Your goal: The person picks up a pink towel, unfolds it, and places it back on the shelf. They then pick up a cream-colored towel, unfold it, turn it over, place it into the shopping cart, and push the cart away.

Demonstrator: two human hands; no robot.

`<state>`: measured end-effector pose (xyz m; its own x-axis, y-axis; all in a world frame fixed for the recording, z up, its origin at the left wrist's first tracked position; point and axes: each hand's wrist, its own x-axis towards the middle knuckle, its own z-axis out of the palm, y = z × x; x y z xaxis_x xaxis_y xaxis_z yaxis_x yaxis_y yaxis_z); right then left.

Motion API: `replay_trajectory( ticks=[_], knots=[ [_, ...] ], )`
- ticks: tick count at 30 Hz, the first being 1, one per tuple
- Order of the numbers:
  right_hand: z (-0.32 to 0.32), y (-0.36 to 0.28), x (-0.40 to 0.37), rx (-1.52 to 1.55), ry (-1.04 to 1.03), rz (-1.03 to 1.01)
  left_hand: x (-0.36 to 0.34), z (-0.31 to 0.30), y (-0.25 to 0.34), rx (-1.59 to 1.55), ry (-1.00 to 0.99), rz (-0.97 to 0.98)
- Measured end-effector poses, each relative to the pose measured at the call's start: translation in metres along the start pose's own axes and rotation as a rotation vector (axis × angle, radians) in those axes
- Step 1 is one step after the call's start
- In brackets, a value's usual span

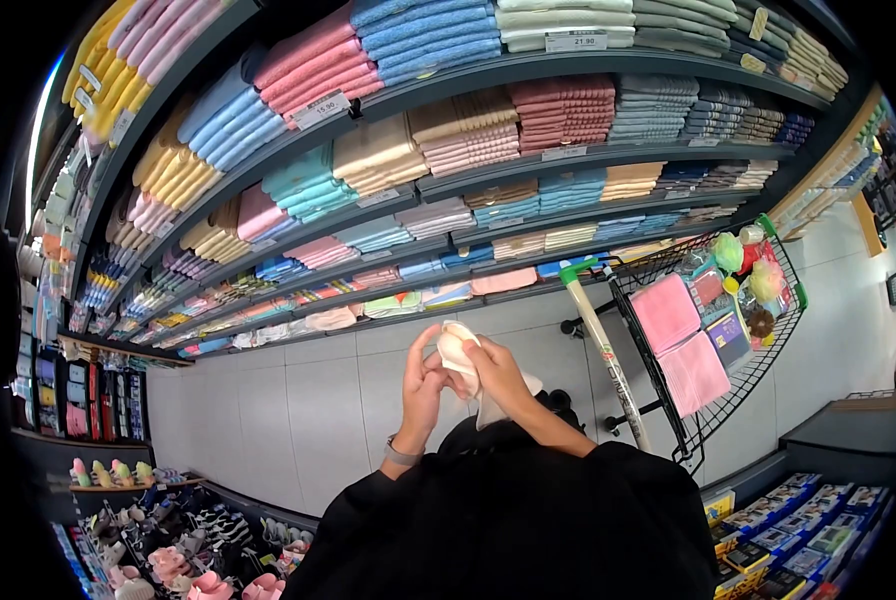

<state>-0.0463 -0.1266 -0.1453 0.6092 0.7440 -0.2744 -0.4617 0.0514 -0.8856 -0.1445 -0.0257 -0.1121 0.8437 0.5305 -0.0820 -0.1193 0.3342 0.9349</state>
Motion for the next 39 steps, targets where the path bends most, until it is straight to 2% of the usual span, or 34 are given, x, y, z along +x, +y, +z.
replay_trajectory(
  ticks=[7,9,10,12,13,15,16,17,19,20,21,23,25,26,29,30,39],
  knots=[
    [-0.004,0.006,0.005,0.004,-0.016,-0.036,0.003,-0.008,0.001,0.251,-0.083,-0.020],
    [-0.010,-0.003,0.010,-0.153,0.021,-0.110,0.009,-0.011,0.015,0.743,-0.021,0.282],
    [-0.015,-0.007,0.013,-0.233,0.040,-0.147,0.013,-0.015,0.023,0.741,-0.025,0.283],
    [-0.027,-0.019,0.023,-0.263,0.075,-0.207,0.022,-0.027,0.040,1.012,0.079,0.665],
    [-0.035,-0.024,0.028,-0.292,0.105,-0.268,0.022,-0.029,0.050,1.010,0.075,0.667],
    [-0.053,-0.031,0.040,-0.335,0.119,-0.256,0.021,-0.034,0.068,0.874,0.068,0.596],
    [-0.057,-0.033,0.044,-0.379,0.129,-0.241,0.015,-0.038,0.070,0.640,0.078,0.375],
    [-0.060,-0.033,0.046,-0.380,0.130,-0.242,0.007,-0.036,0.072,0.639,0.077,0.376],
    [-0.055,-0.047,0.043,-0.352,0.153,-0.267,-0.011,-0.021,0.089,0.615,0.004,0.199],
    [-0.053,-0.048,0.043,-0.354,0.151,-0.266,-0.016,-0.017,0.089,0.604,-0.107,0.195],
    [-0.049,-0.049,0.044,-0.382,0.126,-0.262,-0.018,-0.007,0.092,0.602,-0.102,0.196],
    [-0.039,-0.054,0.042,-0.411,0.092,-0.260,-0.014,0.017,0.096,0.780,-0.265,0.347],
    [-0.025,-0.061,0.033,-0.453,-0.043,-0.222,0.000,0.025,0.086,0.837,-0.195,0.317],
    [-0.018,-0.051,0.033,-0.255,-0.088,-0.153,0.008,0.025,0.082,0.892,-0.133,0.284],
    [-0.012,-0.061,0.021,-0.408,-0.159,-0.159,0.021,0.019,0.070,0.871,-0.033,0.306],
    [-0.010,-0.059,0.020,-0.343,-0.175,-0.183,0.022,0.019,0.069,0.887,-0.012,0.350],
    [-0.007,-0.065,0.019,-0.510,-0.096,-0.270,0.033,0.009,0.073,1.097,0.054,0.412]
  ],
)
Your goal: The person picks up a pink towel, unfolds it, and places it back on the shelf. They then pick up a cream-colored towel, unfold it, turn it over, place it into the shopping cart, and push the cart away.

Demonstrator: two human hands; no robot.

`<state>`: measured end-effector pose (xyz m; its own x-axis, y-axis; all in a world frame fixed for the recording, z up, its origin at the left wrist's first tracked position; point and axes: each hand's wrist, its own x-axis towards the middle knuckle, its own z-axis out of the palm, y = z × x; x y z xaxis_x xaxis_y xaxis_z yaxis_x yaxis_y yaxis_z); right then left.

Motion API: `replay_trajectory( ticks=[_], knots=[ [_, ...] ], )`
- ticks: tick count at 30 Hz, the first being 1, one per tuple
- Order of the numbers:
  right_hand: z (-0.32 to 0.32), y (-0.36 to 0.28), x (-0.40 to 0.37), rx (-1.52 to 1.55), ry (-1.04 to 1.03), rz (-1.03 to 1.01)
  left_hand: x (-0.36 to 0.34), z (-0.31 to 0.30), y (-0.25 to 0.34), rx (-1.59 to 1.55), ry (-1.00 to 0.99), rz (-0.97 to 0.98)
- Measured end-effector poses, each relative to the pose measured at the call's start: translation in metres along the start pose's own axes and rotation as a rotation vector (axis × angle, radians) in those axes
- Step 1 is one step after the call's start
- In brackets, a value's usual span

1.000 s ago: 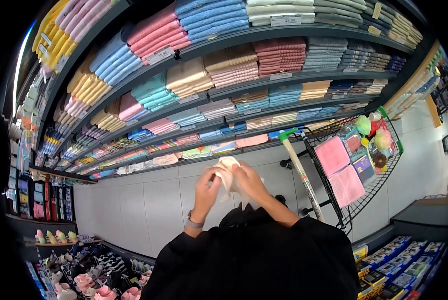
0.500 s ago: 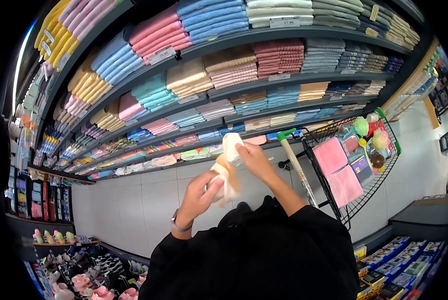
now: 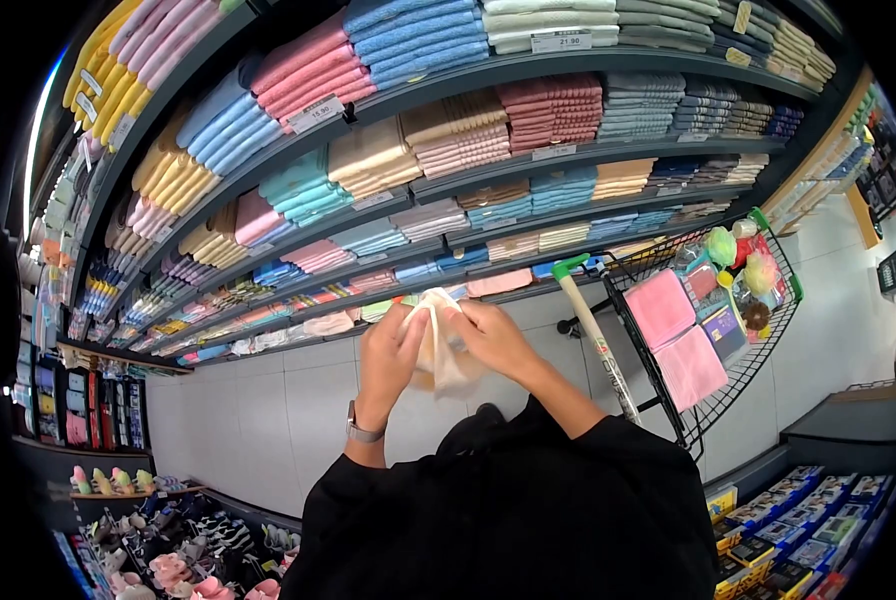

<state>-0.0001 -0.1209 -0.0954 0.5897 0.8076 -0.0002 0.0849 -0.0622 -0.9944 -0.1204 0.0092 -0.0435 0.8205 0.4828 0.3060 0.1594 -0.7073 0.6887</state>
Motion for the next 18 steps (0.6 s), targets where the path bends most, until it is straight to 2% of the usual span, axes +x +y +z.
replay_trajectory(
  ticks=[4,6,16,18],
  knots=[
    [0.008,-0.005,-0.001,0.143,-0.063,-0.007,0.004,0.007,0.003,-0.073,0.011,-0.012],
    [0.008,-0.007,-0.002,0.263,-0.139,-0.004,0.007,0.006,0.003,-0.155,-0.013,-0.095],
    [0.010,0.010,0.002,0.143,-0.134,0.028,0.006,0.016,-0.015,-0.222,-0.085,-0.169],
    [0.012,0.003,-0.001,0.080,-0.135,-0.090,0.007,0.016,-0.015,-0.305,-0.094,-0.202]
  ],
)
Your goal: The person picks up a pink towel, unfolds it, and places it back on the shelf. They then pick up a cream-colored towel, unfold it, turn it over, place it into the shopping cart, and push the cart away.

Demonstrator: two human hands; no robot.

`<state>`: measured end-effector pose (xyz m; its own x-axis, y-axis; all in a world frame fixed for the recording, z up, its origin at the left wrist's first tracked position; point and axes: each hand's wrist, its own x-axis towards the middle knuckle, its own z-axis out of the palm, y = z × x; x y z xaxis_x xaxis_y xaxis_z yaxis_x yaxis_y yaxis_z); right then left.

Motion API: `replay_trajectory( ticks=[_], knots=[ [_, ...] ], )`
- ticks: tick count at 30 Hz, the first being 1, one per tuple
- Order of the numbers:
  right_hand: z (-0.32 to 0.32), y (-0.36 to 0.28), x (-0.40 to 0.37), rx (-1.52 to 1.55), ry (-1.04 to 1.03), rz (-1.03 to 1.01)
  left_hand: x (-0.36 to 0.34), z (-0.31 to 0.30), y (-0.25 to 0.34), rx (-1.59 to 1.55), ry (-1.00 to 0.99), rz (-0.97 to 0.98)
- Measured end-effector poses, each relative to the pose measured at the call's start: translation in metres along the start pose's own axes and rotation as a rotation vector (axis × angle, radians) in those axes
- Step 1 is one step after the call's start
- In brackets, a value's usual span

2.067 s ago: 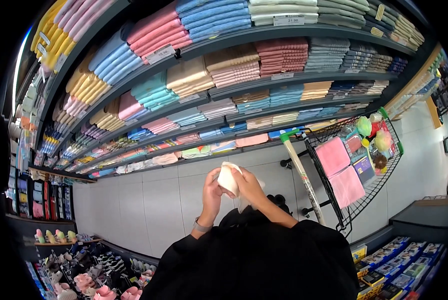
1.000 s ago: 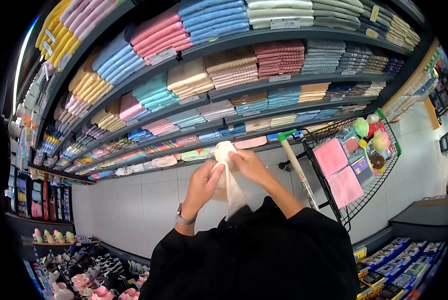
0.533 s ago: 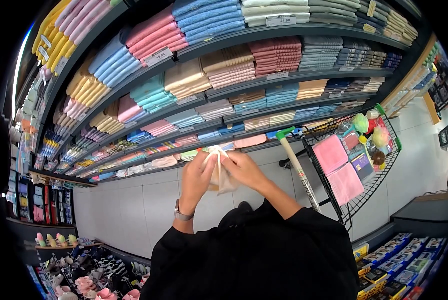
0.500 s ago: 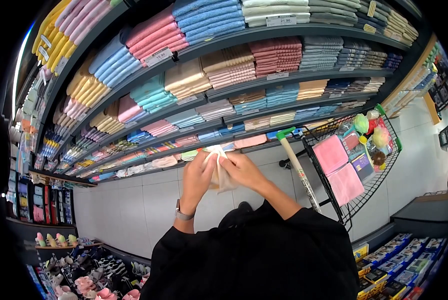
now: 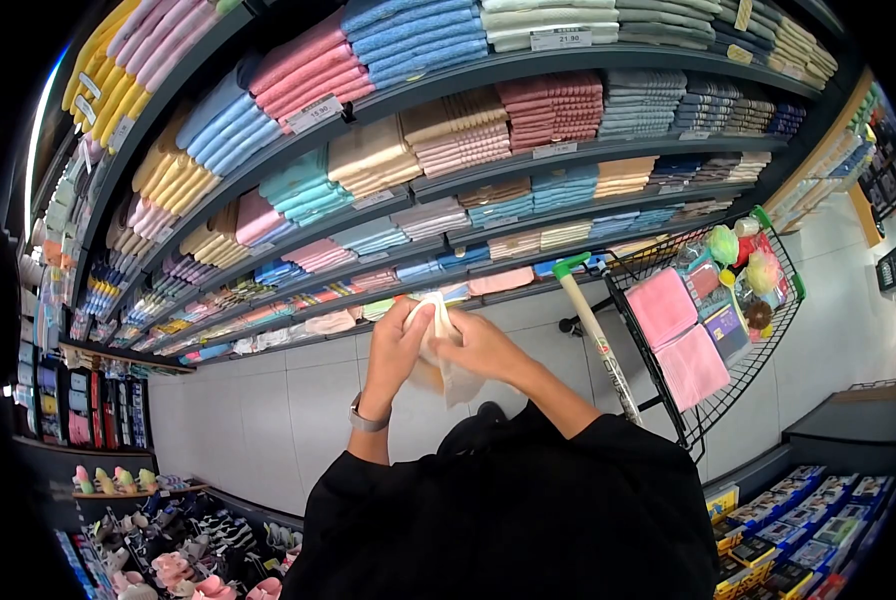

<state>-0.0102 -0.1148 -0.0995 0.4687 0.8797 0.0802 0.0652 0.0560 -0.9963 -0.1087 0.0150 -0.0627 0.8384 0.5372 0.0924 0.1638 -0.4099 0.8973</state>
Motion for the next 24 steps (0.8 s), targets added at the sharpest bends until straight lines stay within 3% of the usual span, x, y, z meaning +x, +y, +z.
replay_trajectory(
  ticks=[4,6,10,16,18,22,24],
  knots=[
    [0.006,0.005,0.000,-0.046,0.048,-0.016,0.000,0.000,0.005,-0.021,-0.018,-0.037],
    [0.004,0.006,-0.002,-0.105,0.058,0.079,-0.001,0.001,0.001,-0.039,-0.034,-0.012],
    [-0.001,0.016,-0.002,-0.015,0.060,0.094,-0.002,0.002,-0.007,-0.027,-0.037,0.015],
    [-0.011,0.013,-0.004,0.038,-0.041,0.064,-0.005,-0.001,-0.007,-0.198,-0.064,-0.019],
    [-0.013,0.018,-0.004,0.111,-0.090,0.031,-0.005,-0.007,0.000,-0.255,-0.186,-0.105],
    [-0.017,0.015,-0.005,0.143,-0.166,0.079,-0.003,-0.012,-0.013,-0.147,-0.240,0.014],
    [-0.017,0.015,-0.005,0.101,-0.210,0.121,-0.003,-0.017,-0.011,-0.262,-0.291,-0.134]
  ],
)
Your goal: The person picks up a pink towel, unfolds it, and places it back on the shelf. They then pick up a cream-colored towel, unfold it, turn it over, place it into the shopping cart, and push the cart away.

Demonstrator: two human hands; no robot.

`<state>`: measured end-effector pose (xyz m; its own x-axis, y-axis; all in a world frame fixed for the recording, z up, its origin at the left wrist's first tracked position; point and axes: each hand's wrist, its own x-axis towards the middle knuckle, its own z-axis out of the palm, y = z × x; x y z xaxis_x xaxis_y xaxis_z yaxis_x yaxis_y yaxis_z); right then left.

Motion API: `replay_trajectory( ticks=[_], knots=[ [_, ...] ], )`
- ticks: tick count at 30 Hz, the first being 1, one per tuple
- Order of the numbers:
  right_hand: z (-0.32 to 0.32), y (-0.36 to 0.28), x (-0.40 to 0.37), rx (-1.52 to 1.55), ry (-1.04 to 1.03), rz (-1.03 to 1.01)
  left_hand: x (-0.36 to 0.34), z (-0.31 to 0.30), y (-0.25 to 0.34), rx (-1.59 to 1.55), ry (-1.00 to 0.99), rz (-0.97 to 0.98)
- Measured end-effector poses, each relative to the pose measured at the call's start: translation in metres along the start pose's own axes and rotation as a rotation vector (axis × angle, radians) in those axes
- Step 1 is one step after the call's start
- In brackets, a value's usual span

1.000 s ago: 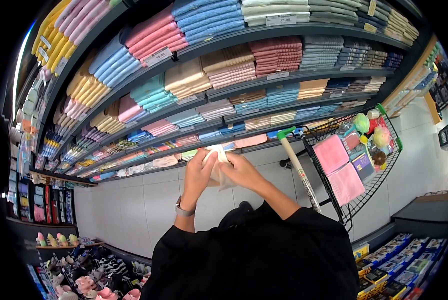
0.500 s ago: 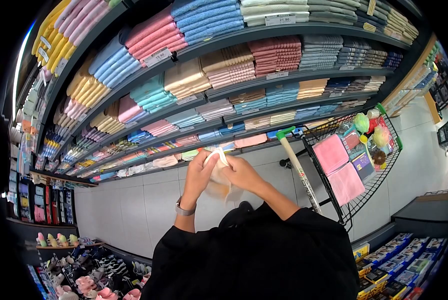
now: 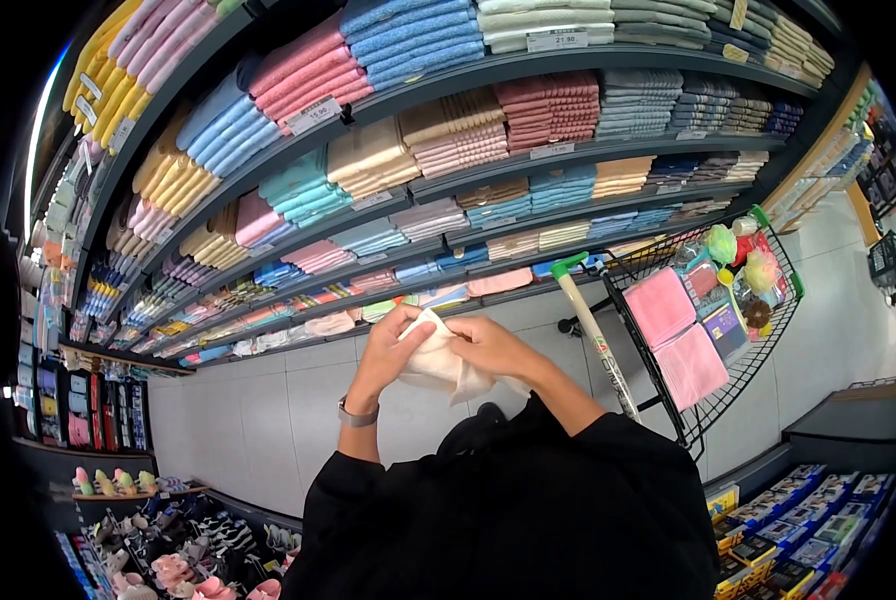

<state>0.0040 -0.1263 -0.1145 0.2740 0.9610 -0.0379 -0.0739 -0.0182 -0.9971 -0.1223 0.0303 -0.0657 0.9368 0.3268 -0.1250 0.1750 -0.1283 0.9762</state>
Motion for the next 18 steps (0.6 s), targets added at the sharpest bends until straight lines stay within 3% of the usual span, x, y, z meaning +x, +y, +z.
replay_trajectory(
  ticks=[4,6,9,18],
  knots=[
    [0.008,-0.006,-0.005,0.125,0.070,0.002,-0.007,0.001,0.008,-0.081,0.117,-0.024],
    [0.010,-0.004,-0.009,0.018,0.087,0.110,-0.010,-0.001,0.016,-0.076,0.202,0.086],
    [0.004,0.030,-0.010,-0.127,0.037,0.144,-0.016,-0.006,0.026,-0.045,0.283,0.103],
    [-0.020,0.084,-0.025,-0.376,0.135,0.096,-0.028,-0.018,0.037,-0.074,0.286,0.216]
  ],
)
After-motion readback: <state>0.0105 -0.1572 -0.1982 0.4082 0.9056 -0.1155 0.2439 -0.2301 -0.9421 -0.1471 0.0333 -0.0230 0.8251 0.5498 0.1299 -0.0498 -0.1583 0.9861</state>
